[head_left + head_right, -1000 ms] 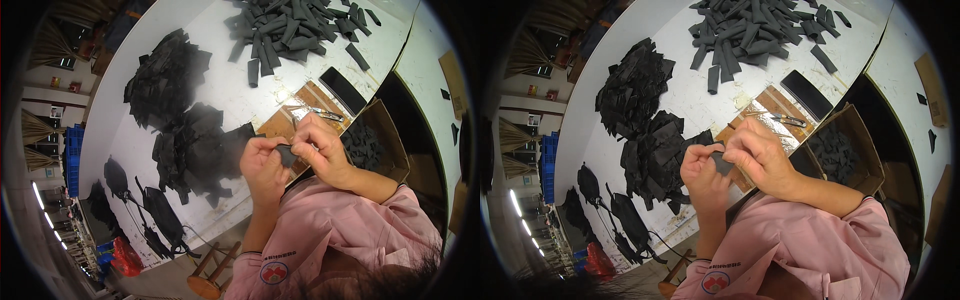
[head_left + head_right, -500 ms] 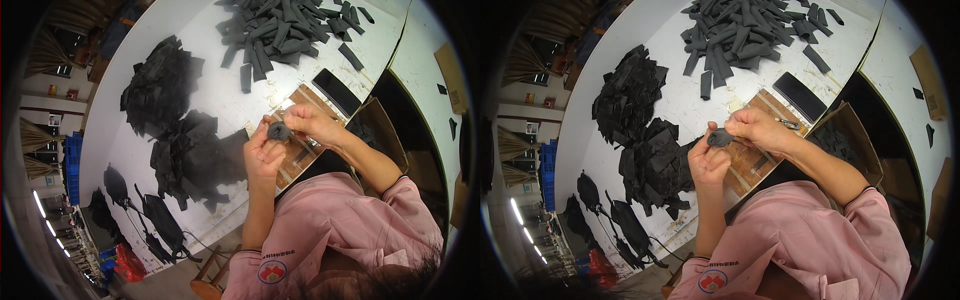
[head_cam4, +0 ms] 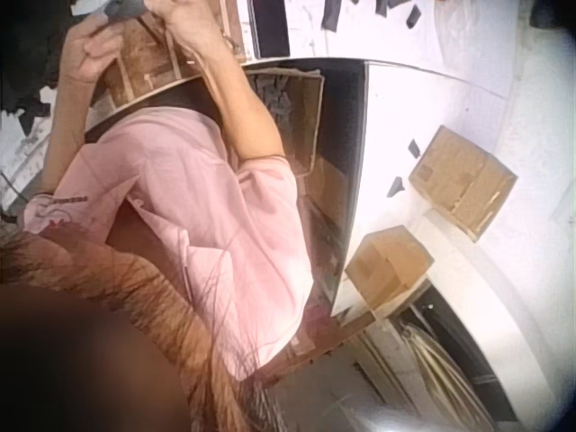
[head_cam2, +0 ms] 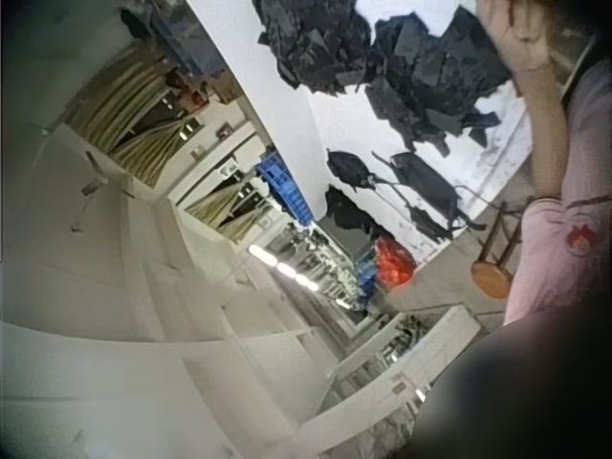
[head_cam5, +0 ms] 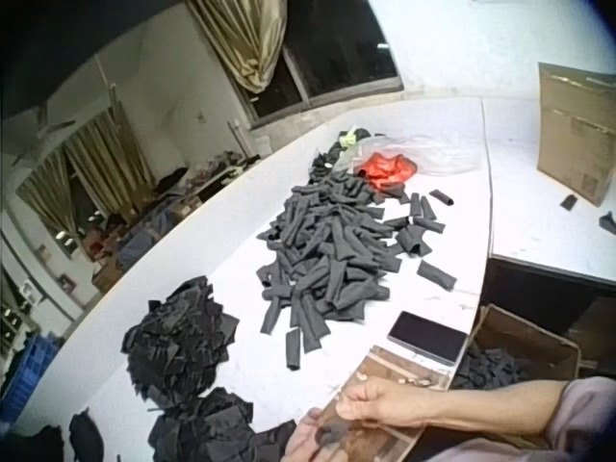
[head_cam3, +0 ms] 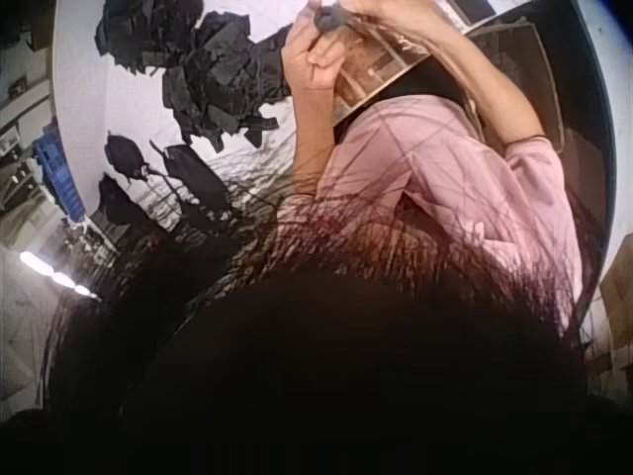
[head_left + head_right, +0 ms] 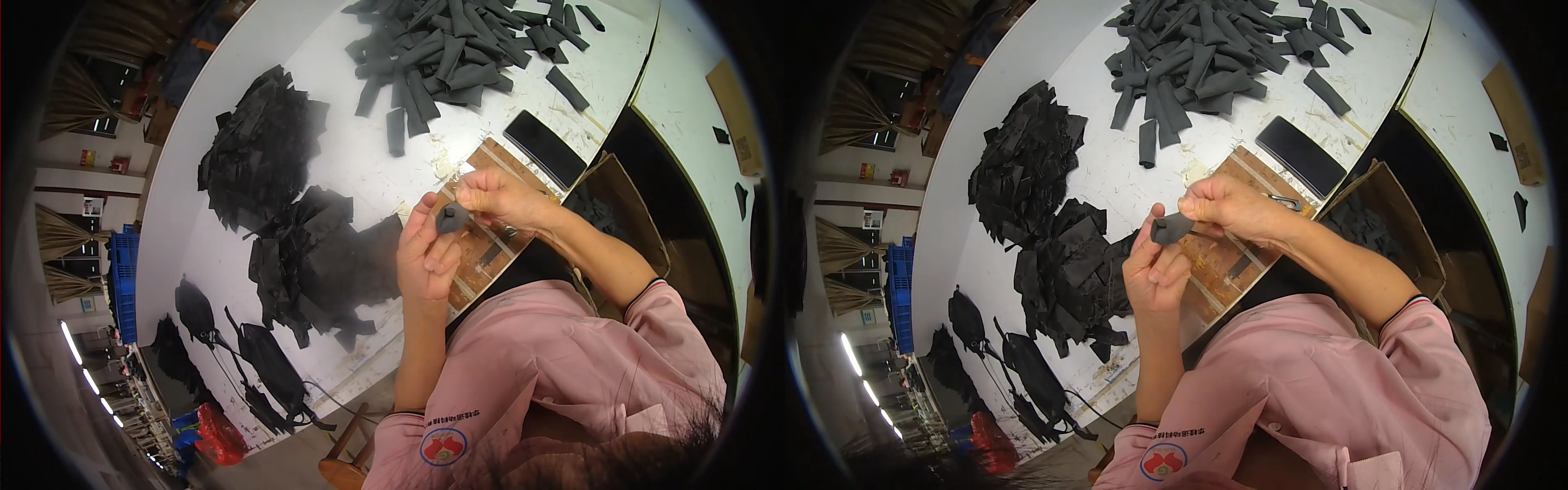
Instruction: Rolling and stacking small rectangular foam pieces for assembly.
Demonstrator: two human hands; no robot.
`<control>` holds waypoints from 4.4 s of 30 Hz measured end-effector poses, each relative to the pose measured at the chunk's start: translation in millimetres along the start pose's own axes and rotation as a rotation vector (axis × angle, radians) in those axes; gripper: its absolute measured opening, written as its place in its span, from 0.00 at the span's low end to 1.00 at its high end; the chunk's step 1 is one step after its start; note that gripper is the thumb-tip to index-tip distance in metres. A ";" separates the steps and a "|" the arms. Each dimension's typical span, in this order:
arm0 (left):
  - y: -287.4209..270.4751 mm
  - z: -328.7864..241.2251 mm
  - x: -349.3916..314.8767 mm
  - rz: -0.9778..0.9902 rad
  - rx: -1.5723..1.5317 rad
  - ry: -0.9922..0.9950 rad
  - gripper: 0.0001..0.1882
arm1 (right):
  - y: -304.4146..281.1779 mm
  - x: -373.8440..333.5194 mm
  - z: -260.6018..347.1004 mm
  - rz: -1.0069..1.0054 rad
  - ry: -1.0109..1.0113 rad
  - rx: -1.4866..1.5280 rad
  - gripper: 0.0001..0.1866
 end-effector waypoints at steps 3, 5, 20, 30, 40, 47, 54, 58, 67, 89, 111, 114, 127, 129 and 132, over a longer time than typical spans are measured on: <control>7.3 -5.2 -7.3 -0.089 0.414 0.062 0.13 | 0.0 -0.4 -0.2 0.027 -0.024 -0.033 0.13; -2.1 -8.8 -14.6 -0.188 0.668 0.047 0.09 | 6.8 -3.4 -0.3 0.081 -0.062 -0.008 0.12; 37.3 2.1 0.5 -0.009 -0.239 -0.098 0.07 | 19.4 4.7 23.9 0.061 -0.121 -0.075 0.13; -46.1 11.0 -8.8 -0.167 0.100 -0.026 0.09 | -14.2 1.8 -39.5 -0.058 -0.013 -0.170 0.15; 65.5 -34.6 -17.6 0.112 1.354 0.649 0.07 | -9.0 -27.3 33.7 -0.322 -0.452 -0.590 0.13; 45.0 -50.7 -27.0 -0.054 1.047 0.803 0.05 | 47.5 -46.2 67.1 -0.284 -0.710 -1.392 0.16; 33.2 -28.3 -11.2 0.045 0.959 0.532 0.07 | 36.2 -39.0 46.6 -0.248 -0.617 -1.253 0.11; 67.3 -18.7 0.3 0.156 1.309 0.447 0.05 | 30.5 -48.9 49.3 -0.195 -0.724 -1.084 0.08; 61.4 -25.1 -11.5 0.003 1.459 0.599 0.09 | 21.5 -32.9 24.4 -0.211 -0.602 -1.102 0.12; 60.2 -48.1 -18.6 0.099 1.440 0.581 0.10 | 41.5 -56.8 57.3 -0.374 -0.762 -1.244 0.13; 141.6 -55.2 -142.7 0.419 1.001 0.813 0.07 | 27.5 -41.0 -33.1 -0.278 -0.521 -0.998 0.06; 133.4 -53.5 -139.1 0.502 0.914 0.710 0.07 | 53.9 -18.4 -54.9 -0.188 -0.526 -1.106 0.11; 47.5 -97.2 -164.2 0.016 1.071 0.655 0.10 | 53.5 96.3 -79.5 -0.563 -0.226 -1.294 0.14; 19.5 -112.6 -169.0 -0.222 1.245 0.670 0.07 | 53.3 86.5 -61.5 -0.537 -0.426 -1.031 0.09; -21.1 -145.1 -178.0 -0.579 1.398 0.724 0.04 | 67.1 73.0 -48.4 -0.368 -0.231 -0.842 0.08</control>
Point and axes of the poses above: each hand's wrist, its own x-axis towards the middle knuckle, its own y-axis out of the palm, z = x × y, the point moved 10 cm from there along x, towards the middle knuckle, and after that the axes turned 6 degrees about y, right-handed, at the moved point
